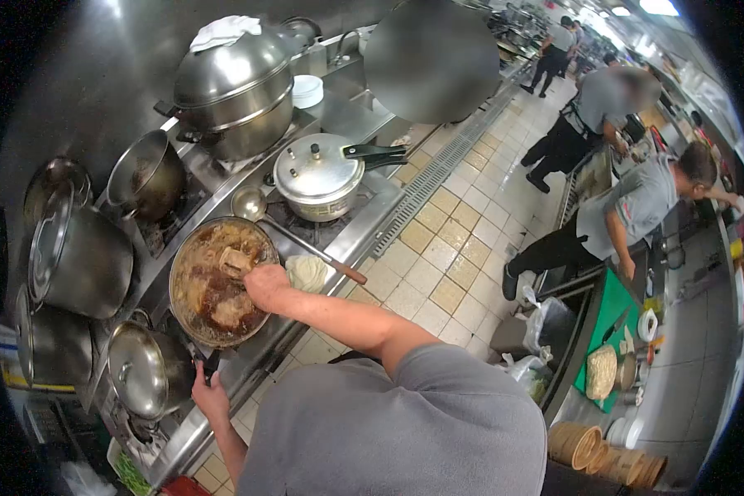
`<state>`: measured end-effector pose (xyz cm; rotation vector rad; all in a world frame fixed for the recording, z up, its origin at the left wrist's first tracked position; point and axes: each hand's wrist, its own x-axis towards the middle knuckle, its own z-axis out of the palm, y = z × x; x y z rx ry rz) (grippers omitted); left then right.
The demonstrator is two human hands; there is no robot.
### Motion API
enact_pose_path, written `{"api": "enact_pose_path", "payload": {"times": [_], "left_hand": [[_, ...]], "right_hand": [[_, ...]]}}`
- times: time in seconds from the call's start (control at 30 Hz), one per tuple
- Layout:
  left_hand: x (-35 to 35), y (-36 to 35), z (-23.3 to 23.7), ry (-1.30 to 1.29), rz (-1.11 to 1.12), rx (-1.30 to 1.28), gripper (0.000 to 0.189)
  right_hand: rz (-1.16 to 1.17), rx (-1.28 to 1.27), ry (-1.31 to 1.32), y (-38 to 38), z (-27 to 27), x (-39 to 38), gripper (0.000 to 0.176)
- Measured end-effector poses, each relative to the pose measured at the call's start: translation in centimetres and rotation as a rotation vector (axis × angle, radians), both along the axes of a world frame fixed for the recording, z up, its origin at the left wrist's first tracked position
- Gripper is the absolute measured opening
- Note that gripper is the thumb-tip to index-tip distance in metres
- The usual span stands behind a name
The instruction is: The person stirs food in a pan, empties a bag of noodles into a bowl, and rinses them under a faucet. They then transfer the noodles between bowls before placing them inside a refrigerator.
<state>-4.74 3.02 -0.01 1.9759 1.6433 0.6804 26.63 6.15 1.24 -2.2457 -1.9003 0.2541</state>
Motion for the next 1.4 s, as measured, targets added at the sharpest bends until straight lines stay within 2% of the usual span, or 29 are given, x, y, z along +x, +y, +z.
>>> {"api": "enact_pose_path", "payload": {"times": [0.1,0.2,0.3,0.37,0.4,0.47,0.57,0.63,0.67,0.7,0.73,0.8,0.9,1.0,1.07,1.1,1.13,1.17,1.23,1.3,1.37,1.4], "left_hand": [[0.4,0.0,0.5,0.029,-0.026,0.025,0.050],[-0.3,0.4,-0.7,0.051,0.024,-0.108,0.051],[-2.6,1.7,-5.1,0.079,-0.111,0.058,0.056],[-2.9,2.1,-6.1,-0.002,-0.096,0.128,0.055],[-2.4,2.1,-5.5,-0.007,-0.130,0.136,0.055],[-1.5,1.3,-2.7,0.131,-0.021,-0.099,0.052],[0.1,0.5,-0.1,0.174,0.021,-0.163,0.052],[-1.0,0.9,-1.7,0.190,-0.042,-0.094,0.051],[-1.4,1.2,-2.8,0.182,-0.066,-0.008,0.051],[-0.8,1.0,-2.3,0.173,-0.089,0.077,0.052],[-0.3,0.8,-1.8,0.172,-0.096,0.072,0.052],[0.5,-0.1,-0.2,0.026,-0.016,-0.126,0.051],[-1.8,1.5,-3.3,0.045,-0.071,-0.087,0.051],[-0.4,0.8,-0.8,-0.085,-0.085,-0.160,0.051],[-3.5,2.5,-5.6,-0.013,-0.177,0.032,0.051],[-2.2,2.0,-4.4,-0.090,-0.154,0.050,0.050],[-1.4,1.4,-2.4,-0.014,-0.068,-0.065,0.048],[0.3,0.6,1.2,0.091,0.000,-0.172,0.047],[-1.5,1.1,-2.5,-0.081,-0.046,0.061,0.048],[-0.8,0.7,-0.6,0.093,0.035,-0.004,0.051],[-0.3,0.5,0.3,0.046,0.119,-0.161,0.051],[-0.4,0.4,0.3,0.047,0.152,-0.160,0.051]], "right_hand": [[-0.079,-0.045,0.154,-1.3,0.6,1.2,0.019],[-0.110,-0.083,0.179,-3.1,1.9,2.1,0.019],[-0.126,-0.074,0.190,-3.7,1.9,2.8,0.018],[-0.204,-0.035,0.189,-4.1,1.1,2.6,0.018],[-0.163,-0.038,0.190,-4.4,1.5,2.7,0.017],[-0.144,-0.036,0.185,-5.0,1.3,2.8,0.017],[-0.143,0.062,0.205,-6.1,1.1,3.4,0.022],[-0.128,0.030,0.278,-7.7,3.5,3.6,0.025],[-0.114,-0.008,0.281,-7.0,1.3,3.9,0.031],[-0.123,-0.013,0.281,-7.2,1.2,4.0,0.031],[-0.153,0.005,0.318,-7.4,1.1,4.0,0.032],[-0.180,0.016,0.358,-7.7,0.9,4.2,0.033],[-0.186,0.031,0.423,-7.5,0.3,3.9,0.031],[-0.200,0.097,0.502,-7.5,0.1,4.1,0.026],[-0.239,0.090,0.490,-6.8,-0.2,4.2,0.024],[-0.212,0.205,0.459,-5.1,-4.1,4.4,0.022],[-0.223,0.113,0.471,-4.9,-2.0,4.6,0.021],[-0.222,0.145,0.441,-4.1,-2.3,4.8,0.023],[-0.219,0.186,0.496,-2.6,-1.1,5.3,0.030],[-0.214,0.177,0.474,-1.6,1.7,5.1,0.032],[-0.200,0.160,0.395,0.0,2.2,5.0,0.030],[-0.207,0.112,0.355,0.6,2.8,4.8,0.031]]}}
